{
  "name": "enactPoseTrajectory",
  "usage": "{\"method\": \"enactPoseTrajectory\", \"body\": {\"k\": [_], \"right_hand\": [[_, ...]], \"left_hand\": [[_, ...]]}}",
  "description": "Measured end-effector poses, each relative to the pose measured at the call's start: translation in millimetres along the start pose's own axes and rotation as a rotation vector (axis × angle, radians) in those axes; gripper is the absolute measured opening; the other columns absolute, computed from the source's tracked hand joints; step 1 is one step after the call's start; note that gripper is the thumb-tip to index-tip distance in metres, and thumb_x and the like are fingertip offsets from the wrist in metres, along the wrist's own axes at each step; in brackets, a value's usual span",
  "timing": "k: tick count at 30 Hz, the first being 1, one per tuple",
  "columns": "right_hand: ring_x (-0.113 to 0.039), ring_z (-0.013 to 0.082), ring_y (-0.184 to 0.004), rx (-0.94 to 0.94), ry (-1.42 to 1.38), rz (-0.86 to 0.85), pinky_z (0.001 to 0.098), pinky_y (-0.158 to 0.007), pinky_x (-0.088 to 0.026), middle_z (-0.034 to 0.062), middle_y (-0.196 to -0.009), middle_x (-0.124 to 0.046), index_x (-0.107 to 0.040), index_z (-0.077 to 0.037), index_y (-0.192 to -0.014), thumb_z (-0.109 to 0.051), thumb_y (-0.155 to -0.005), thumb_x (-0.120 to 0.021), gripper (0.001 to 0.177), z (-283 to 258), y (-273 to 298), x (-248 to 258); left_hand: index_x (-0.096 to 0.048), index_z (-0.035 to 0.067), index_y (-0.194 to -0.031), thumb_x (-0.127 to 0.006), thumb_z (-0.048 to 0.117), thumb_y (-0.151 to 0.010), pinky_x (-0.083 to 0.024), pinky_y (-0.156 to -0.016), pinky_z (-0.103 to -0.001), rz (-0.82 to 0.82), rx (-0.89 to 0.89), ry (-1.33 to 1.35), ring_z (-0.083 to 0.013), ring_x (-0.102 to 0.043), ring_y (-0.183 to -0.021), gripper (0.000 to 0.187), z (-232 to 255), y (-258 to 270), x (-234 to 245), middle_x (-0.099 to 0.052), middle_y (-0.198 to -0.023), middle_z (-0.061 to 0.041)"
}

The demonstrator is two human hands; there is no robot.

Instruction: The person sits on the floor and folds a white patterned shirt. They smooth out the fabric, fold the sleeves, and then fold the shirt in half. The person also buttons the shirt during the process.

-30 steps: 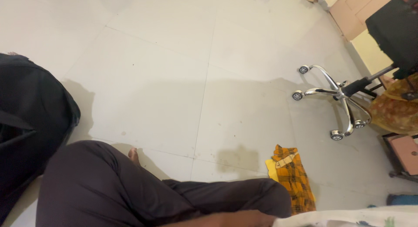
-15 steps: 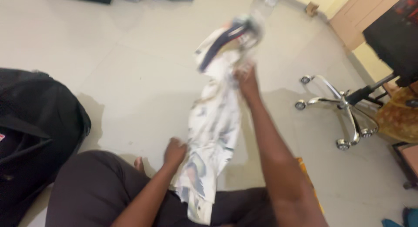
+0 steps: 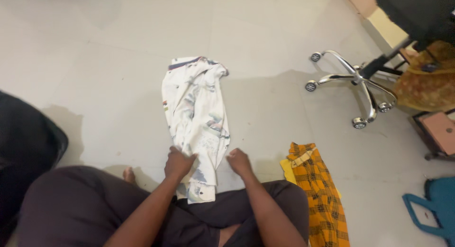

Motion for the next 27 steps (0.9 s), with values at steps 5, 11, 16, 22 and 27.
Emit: {"method": "enactPoseTrajectory", "body": {"k": [5,11,16,22,27], "right_hand": [[-0.071,0.0337,-0.095,-0.082,0.121,-0.133,0.0457,-0.083,-0.057,0.0182,-0.101,-0.074,-0.069,-0.005,-0.102,-0.033,-0.081,-0.079,0.037,-20.9,-3.8,-47.2],[-0.067,0.0281,-0.081,-0.342,-0.601,-0.244,0.0460,-0.073,-0.053,0.0140,-0.094,-0.066,-0.061,-0.005,-0.108,-0.023,-0.089,-0.072,0.029,30.5,-35.3,-73.8],[-0.068,0.0231,-0.095,-0.221,-1.199,-0.084,0.0378,-0.083,-0.057,0.0146,-0.108,-0.069,-0.061,-0.002,-0.114,-0.016,-0.099,-0.062,0.021,57.2,-69.2,-17.5],[-0.068,0.0346,-0.095,-0.127,-0.089,0.319,0.0467,-0.082,-0.055,0.0168,-0.100,-0.071,-0.060,-0.009,-0.116,-0.025,-0.095,-0.067,0.027,19.8,-42.8,144.1],[-0.055,0.0365,-0.112,-0.172,0.294,0.604,0.0531,-0.086,-0.047,0.0193,-0.121,-0.061,-0.057,-0.003,-0.122,-0.019,-0.087,-0.072,0.041,-2.2,6.0,220.5]], "left_hand": [[-0.067,-0.003,-0.110,-0.075,0.043,-0.084,-0.054,-0.088,-0.048,-0.057,-0.189,0.086,-0.0397,-0.070,-0.102,0.054,-19.3,-23.6,-33.5,-0.072,-0.107,-0.026],[-0.073,0.001,-0.110,-0.063,0.031,-0.093,-0.052,-0.082,-0.046,0.013,-0.047,0.312,-0.0384,-0.071,-0.093,0.037,-44.1,-38.3,-15.3,-0.075,-0.102,-0.025],[-0.067,0.001,-0.122,-0.057,0.028,-0.096,-0.053,-0.087,-0.050,0.175,0.181,0.587,-0.0402,-0.069,-0.104,0.039,-68.6,-42.6,10.2,-0.069,-0.115,-0.025],[-0.064,0.001,-0.128,-0.051,0.032,-0.102,-0.047,-0.101,-0.052,0.250,0.253,0.214,-0.0451,-0.059,-0.122,0.043,-67.2,-28.0,41.0,-0.065,-0.130,-0.023],[-0.059,0.007,-0.134,-0.052,0.034,-0.100,-0.046,-0.102,-0.056,0.238,0.348,0.128,-0.0439,-0.060,-0.123,0.044,-56.2,-11.1,53.5,-0.065,-0.131,-0.023]]}}
Point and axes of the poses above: each hand's wrist, its own y-axis away from the middle knuckle, its own x-axis out of the back of the hand, z = x × y, the point moved 9 cm from there along -y, towards the middle knuckle
